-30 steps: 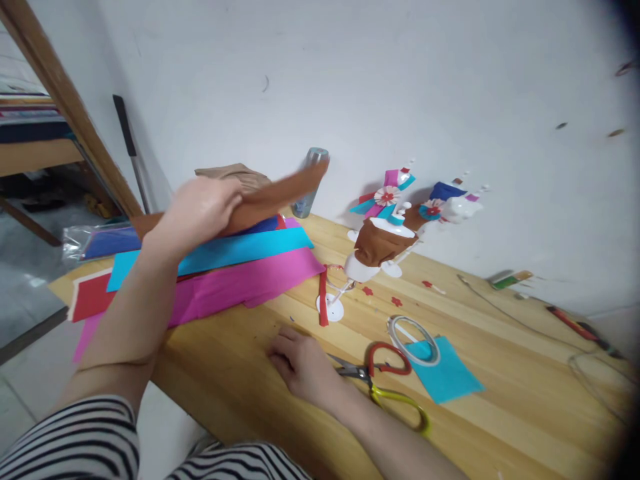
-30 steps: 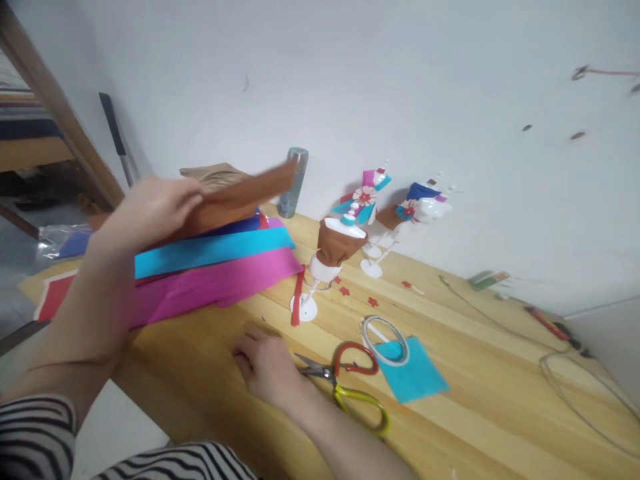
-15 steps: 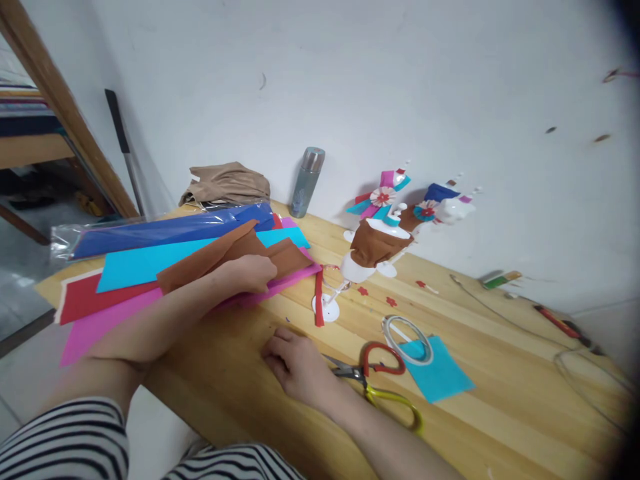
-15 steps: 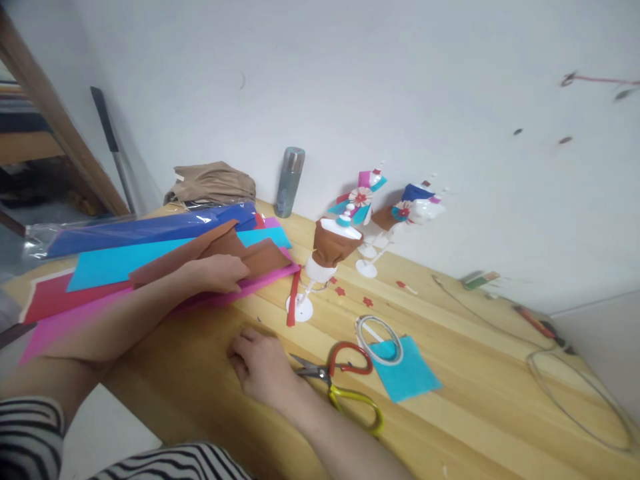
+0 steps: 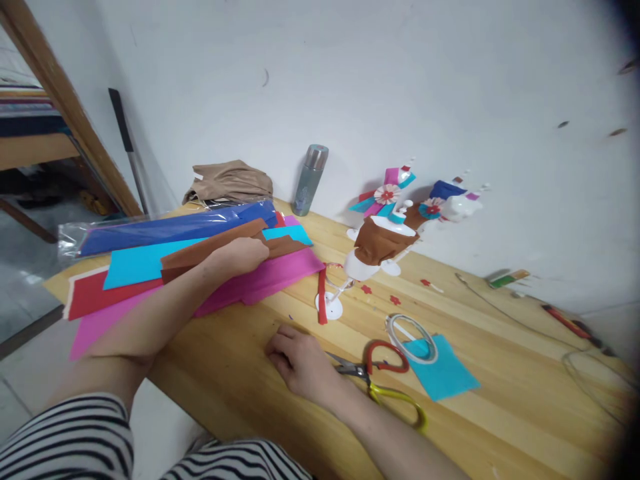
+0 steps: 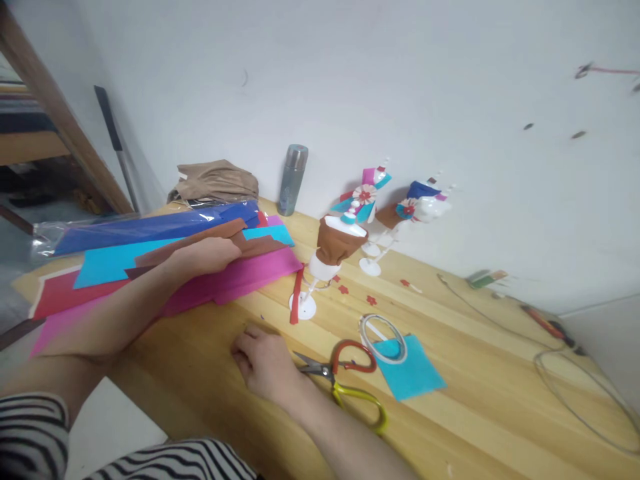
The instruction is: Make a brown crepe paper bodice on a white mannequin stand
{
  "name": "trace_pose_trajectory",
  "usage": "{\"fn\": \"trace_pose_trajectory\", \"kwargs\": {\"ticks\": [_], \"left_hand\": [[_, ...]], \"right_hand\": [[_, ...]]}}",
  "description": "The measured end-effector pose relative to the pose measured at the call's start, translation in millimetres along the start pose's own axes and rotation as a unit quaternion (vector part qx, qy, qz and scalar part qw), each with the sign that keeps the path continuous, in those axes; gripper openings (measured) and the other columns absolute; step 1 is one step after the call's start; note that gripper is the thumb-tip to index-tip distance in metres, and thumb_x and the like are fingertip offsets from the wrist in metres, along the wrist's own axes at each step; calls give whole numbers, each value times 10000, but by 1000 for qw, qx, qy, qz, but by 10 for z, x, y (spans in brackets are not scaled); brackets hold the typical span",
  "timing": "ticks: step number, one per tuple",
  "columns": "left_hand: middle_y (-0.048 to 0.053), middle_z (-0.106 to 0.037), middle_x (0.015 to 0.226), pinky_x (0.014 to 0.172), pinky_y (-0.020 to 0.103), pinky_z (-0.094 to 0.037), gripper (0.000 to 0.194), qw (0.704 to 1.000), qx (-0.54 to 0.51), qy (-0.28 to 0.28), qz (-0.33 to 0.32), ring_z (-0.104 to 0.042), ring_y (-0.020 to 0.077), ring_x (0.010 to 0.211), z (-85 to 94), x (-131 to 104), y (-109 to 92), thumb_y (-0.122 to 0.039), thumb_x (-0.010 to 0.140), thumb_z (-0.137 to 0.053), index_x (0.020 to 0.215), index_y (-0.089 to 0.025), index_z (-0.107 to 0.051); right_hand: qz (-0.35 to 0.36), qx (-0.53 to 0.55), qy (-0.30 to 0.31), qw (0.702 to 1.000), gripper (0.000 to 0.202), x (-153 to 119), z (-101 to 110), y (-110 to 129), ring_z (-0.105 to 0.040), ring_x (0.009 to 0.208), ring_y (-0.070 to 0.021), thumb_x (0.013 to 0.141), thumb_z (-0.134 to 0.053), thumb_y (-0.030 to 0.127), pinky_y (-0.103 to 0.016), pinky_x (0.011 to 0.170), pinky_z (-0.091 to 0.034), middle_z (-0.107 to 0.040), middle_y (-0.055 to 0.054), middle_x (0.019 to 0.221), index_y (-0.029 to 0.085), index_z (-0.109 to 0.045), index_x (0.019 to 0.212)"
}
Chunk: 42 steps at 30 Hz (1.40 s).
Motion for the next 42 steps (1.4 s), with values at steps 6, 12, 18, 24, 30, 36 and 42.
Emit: {"fn": "trace_pose_trajectory", "kwargs": {"ticks": [6,12,18,24,30,36,42], "left_hand": [[130,-779,1083,918,356,-523,302,992,107,60,17,-708,297,1071,98,17,116,-118,891,-495,967,-192,-778],[215,-738,1168,940,427,-535,286,987,137,16,81,-687,371,1123,328,47,377,-184,888,-554,1087,-123,-750],[273,-721,1179,920,458,-547,414,972,128,-25,196,-691,380,1134,315,160,728,-103,899,-429,1185,-73,-727],[267,-710,1229,912,448,-552,382,965,111,-36,233,-690,383,1134,158,270,945,-178,869,-541,1191,-94,-729],[270,-685,1260,921,449,-550,418,962,111,-74,239,-656,381,1177,122,313,1012,-214,883,-525,1250,-96,-689],[266,-678,1265,936,448,-547,417,961,116,-85,238,-637,382,1200,95,327,1050,-199,876,-520,1243,-95,-690],[257,-699,1232,958,428,-536,450,962,121,-79,233,-654,351,1190,126,306,981,-90,907,-379,1227,-75,-696]], "right_hand": [[-11,8,4,1000,159,-1,7,5,-609,769,-158,866,-566,55,-256,667,-432,-644,-34,861,178,-667,857],[-18,2,12,1000,148,1,1,-3,-614,772,-159,872,-573,65,-259,673,-428,-653,-40,877,175,-673,866],[-11,6,6,1000,156,3,10,3,-610,793,-161,866,-573,56,-260,683,-431,-644,-30,867,183,-662,854],[-4,15,0,1000,168,-2,7,-8,-603,779,-155,860,-567,51,-257,668,-416,-636,-18,851,191,-658,852],[-2,21,-4,1000,170,-6,9,-12,-601,786,-155,857,-562,46,-257,668,-405,-634,-17,854,189,-653,844],[-1,18,-4,1000,162,4,6,-10,-605,777,-159,849,-569,45,-261,660,-393,-638,-18,845,184,-653,841],[-8,15,2,1000,157,-4,-8,-20,-615,779,-164,860,-574,59,-264,663,-402,-648,-26,853,184,-669,857]]}}
Point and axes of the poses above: each hand's wrist, its own x-axis towards the middle knuckle, its own z-axis out of the back of the hand, y = z × x, the point moved 6 cm from there along x, towards the middle knuckle
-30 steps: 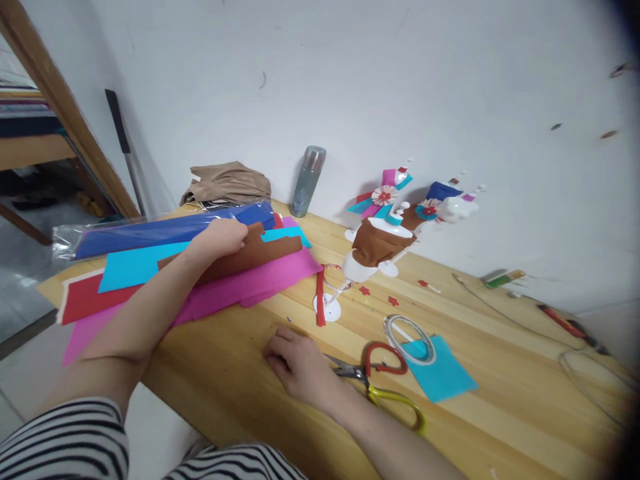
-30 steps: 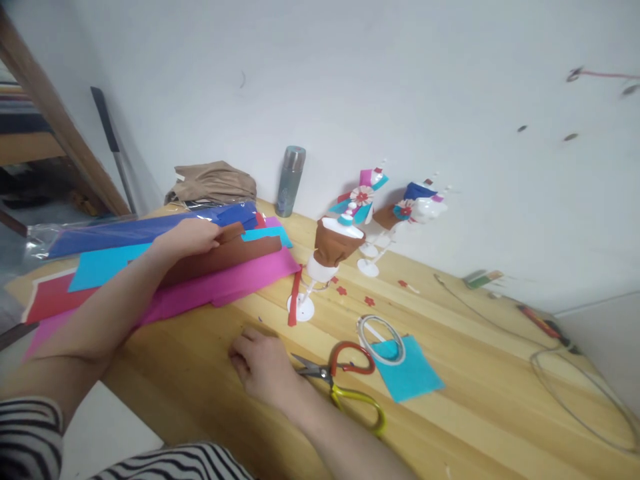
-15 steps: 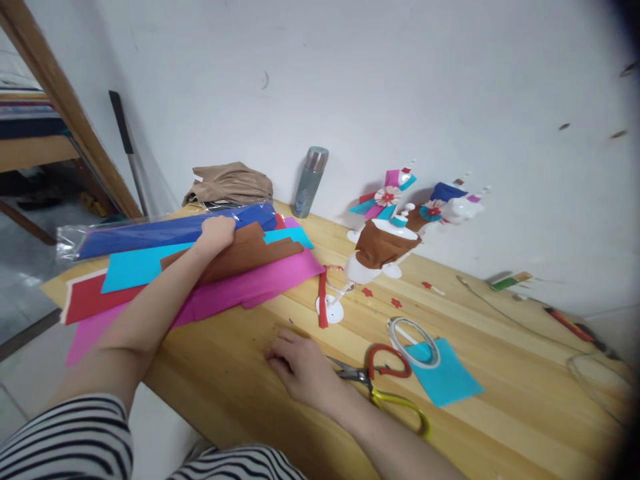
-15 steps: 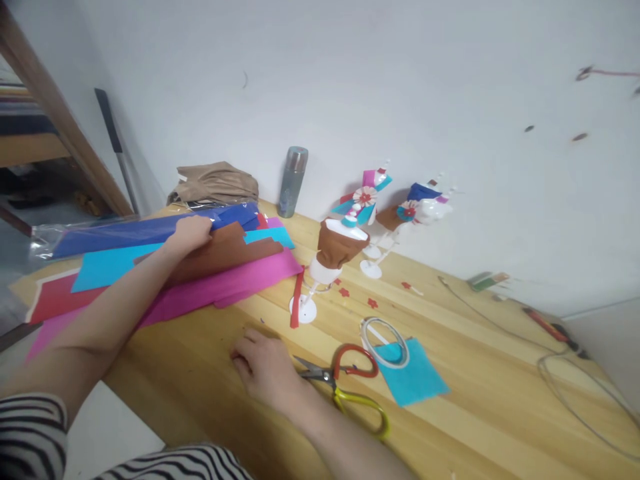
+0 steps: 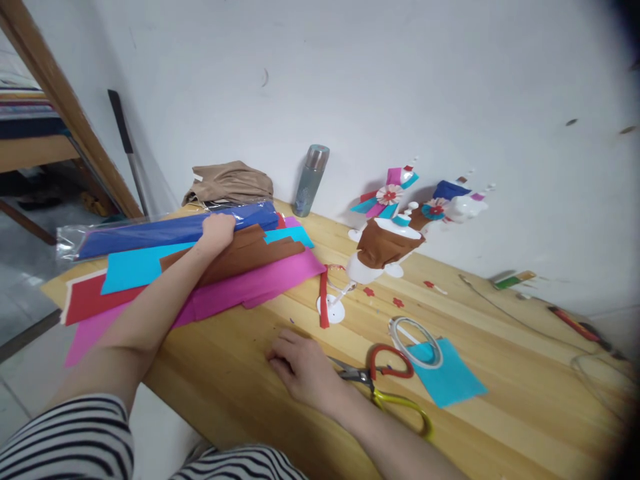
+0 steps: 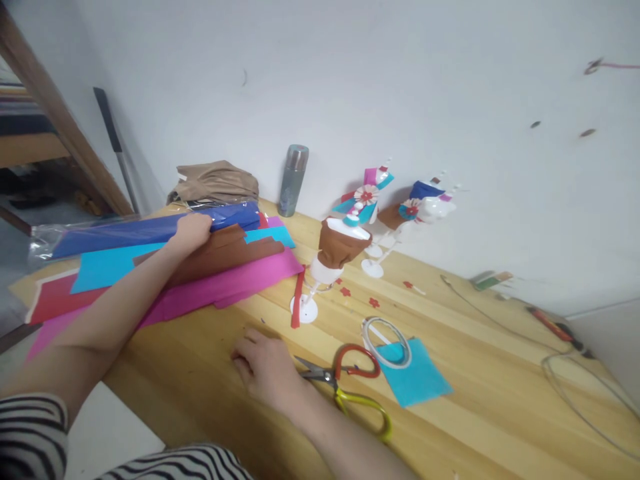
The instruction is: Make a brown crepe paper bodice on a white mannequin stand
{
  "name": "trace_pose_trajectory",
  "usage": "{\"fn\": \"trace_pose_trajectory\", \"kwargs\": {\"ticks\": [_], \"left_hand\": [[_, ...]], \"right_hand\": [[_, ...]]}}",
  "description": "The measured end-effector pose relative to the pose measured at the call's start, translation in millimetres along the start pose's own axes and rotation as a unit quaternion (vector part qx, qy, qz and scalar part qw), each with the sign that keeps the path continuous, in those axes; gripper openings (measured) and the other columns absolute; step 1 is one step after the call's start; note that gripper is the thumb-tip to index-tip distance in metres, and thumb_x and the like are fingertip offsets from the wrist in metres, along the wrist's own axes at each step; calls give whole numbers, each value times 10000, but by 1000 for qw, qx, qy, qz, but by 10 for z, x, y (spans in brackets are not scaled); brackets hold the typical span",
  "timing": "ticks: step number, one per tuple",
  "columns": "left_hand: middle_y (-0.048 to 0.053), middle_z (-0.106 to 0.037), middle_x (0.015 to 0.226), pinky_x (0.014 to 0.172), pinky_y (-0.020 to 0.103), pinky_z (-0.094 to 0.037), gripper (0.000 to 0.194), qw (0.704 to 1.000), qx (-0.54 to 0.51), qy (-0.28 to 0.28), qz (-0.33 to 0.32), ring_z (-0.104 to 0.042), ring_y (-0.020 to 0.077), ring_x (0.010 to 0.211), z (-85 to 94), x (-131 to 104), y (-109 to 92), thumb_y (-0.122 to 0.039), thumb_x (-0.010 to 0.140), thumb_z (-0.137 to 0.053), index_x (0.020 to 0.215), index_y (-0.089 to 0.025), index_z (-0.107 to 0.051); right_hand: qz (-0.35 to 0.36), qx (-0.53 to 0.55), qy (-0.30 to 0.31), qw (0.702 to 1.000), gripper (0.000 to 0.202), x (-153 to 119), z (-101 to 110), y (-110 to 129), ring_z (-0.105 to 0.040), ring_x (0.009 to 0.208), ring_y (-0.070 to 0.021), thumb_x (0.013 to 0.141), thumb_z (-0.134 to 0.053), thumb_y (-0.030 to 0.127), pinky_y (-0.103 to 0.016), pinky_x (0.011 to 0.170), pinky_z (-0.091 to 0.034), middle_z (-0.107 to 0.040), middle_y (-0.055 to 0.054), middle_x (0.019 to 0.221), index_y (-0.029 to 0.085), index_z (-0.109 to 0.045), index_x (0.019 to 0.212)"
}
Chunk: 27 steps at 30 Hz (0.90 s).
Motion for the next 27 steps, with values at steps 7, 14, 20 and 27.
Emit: {"fn": "trace_pose_trajectory", "kwargs": {"ticks": [7,14,20,27], "left_hand": [[258,-680,1262,990,426,-527,426,1000,0,-7,-7,-623,350,1249,172,-79,-79,-98,925,-401,1256,-54,-665],[198,-695,1263,975,395,-547,321,997,3,60,-43,-659,325,1198,71,-143,-249,-269,937,-627,1209,-106,-681],[107,-642,1281,947,464,-575,375,995,10,84,-53,-654,237,1116,-81,-129,-301,-382,975,-636,1276,-158,-619],[113,-634,1293,943,461,-577,387,997,17,72,-37,-651,242,1121,-61,-48,-196,-377,975,-636,1294,-160,-608]], "right_hand": [[0,-3,3,1000,164,1,-4,-9,-628,784,-174,860,-568,56,-267,664,-403,-655,-34,857,180,-674,873],[2,-4,1,1000,161,1,-5,-22,-636,790,-178,862,-563,66,-271,667,-414,-659,-37,864,188,-667,871],[3,7,3,1000,159,0,-19,-22,-638,809,-186,865,-554,69,-278,683,-429,-662,-43,879,186,-663,874],[5,6,4,1000,164,-10,-1,-17,-630,793,-182,867,-540,64,-274,678,-420,-658,-43,867,180,-655,872]]}}
Point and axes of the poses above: each hand's wrist, its own x-axis towards the middle knuckle, its own z-axis out of the back of the hand, y = z × x, the point moved 6 cm from there along x, towards the middle knuckle
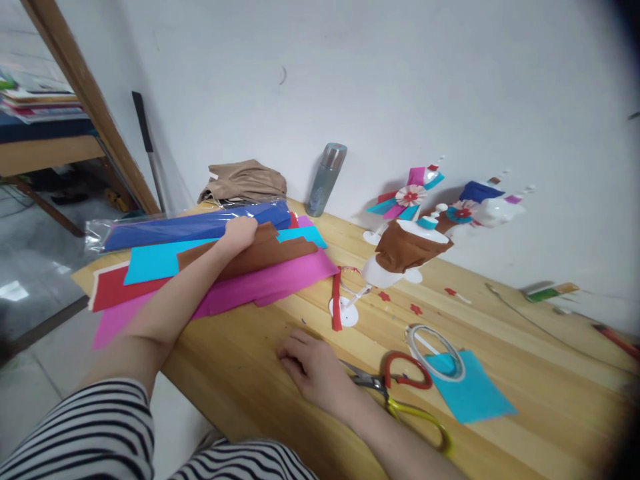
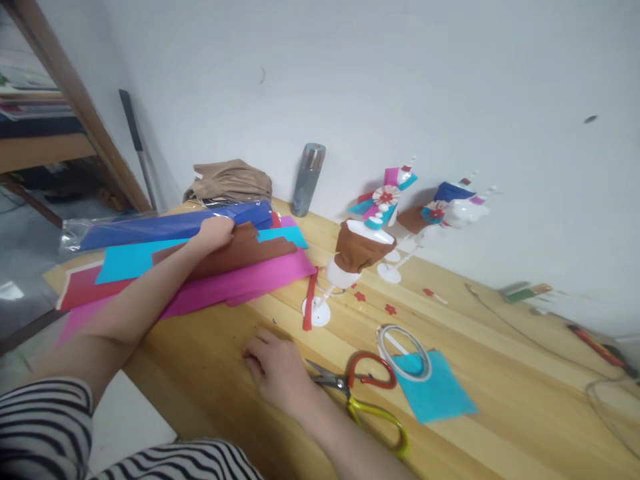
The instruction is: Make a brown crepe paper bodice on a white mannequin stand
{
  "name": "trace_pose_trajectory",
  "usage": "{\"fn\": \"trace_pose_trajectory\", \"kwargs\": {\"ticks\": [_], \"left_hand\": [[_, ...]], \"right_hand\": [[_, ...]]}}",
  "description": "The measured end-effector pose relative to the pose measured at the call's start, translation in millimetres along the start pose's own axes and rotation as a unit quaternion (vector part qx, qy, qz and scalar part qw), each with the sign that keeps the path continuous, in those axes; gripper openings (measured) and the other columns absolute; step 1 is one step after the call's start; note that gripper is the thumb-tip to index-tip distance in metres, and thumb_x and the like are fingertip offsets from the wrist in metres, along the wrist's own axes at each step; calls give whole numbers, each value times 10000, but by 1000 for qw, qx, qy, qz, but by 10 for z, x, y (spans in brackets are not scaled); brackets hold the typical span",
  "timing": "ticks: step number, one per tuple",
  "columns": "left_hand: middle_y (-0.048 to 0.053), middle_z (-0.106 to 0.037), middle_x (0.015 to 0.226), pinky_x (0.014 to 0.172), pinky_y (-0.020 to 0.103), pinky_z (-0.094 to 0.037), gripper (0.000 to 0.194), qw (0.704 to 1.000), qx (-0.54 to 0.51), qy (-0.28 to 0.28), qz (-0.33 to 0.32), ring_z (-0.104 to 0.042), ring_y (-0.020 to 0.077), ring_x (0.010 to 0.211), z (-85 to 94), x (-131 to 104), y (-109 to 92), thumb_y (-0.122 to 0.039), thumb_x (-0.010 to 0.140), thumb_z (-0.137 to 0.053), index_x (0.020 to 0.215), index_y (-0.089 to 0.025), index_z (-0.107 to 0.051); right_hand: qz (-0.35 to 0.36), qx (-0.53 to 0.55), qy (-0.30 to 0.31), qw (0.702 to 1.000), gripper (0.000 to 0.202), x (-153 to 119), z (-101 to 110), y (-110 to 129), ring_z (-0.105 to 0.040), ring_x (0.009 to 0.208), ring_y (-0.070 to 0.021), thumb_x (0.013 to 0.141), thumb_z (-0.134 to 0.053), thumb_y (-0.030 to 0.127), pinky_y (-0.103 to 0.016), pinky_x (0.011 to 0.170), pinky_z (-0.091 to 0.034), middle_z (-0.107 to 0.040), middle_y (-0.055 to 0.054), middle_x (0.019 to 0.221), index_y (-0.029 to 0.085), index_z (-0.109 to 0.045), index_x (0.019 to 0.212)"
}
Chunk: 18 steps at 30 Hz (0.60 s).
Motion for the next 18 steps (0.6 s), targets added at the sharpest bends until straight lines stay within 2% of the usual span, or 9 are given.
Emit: {"fn": "trace_pose_trajectory", "kwargs": {"ticks": [5,9,14,18], "left_hand": [[112,-636,1291,945,463,-576,383,1000,11,12,3,-651,242,1121,-7,-5,78,-375,974,-638,1288,-158,-611],[108,-639,1289,950,468,-575,382,999,11,29,-27,-654,238,1119,2,-38,-8,-383,975,-637,1284,-159,-614],[207,-695,1241,957,398,-547,320,997,8,42,-66,-665,308,1177,100,-163,-155,-247,965,-570,1230,-100,-671],[175,-743,1170,905,344,-544,341,991,1,67,-111,-691,309,1121,155,-256,-226,-337,905,-608,1156,-137,-721]], "right_hand": [[-2,-1,2,1000,169,10,3,0,-635,797,-176,861,-543,61,-269,681,-422,-661,-39,876,184,-659,869],[-1,-6,1,1000,175,7,-1,7,-635,808,-182,872,-533,68,-274,679,-417,-663,-43,884,186,-662,872],[-8,-12,5,1000,171,-3,-23,-14,-635,791,-183,880,-535,78,-277,669,-408,-659,-40,868,187,-666,875],[-13,-10,8,1000,173,2,-37,-30,-636,809,-187,874,-539,70,-279,680,-420,-658,-47,885,185,-668,876]]}}
Point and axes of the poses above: each hand's wrist, its own x-axis towards the middle knuckle, its own z-axis out of the back of the hand, y = z × x, the point moved 6 cm from there along x, towards the middle knuckle
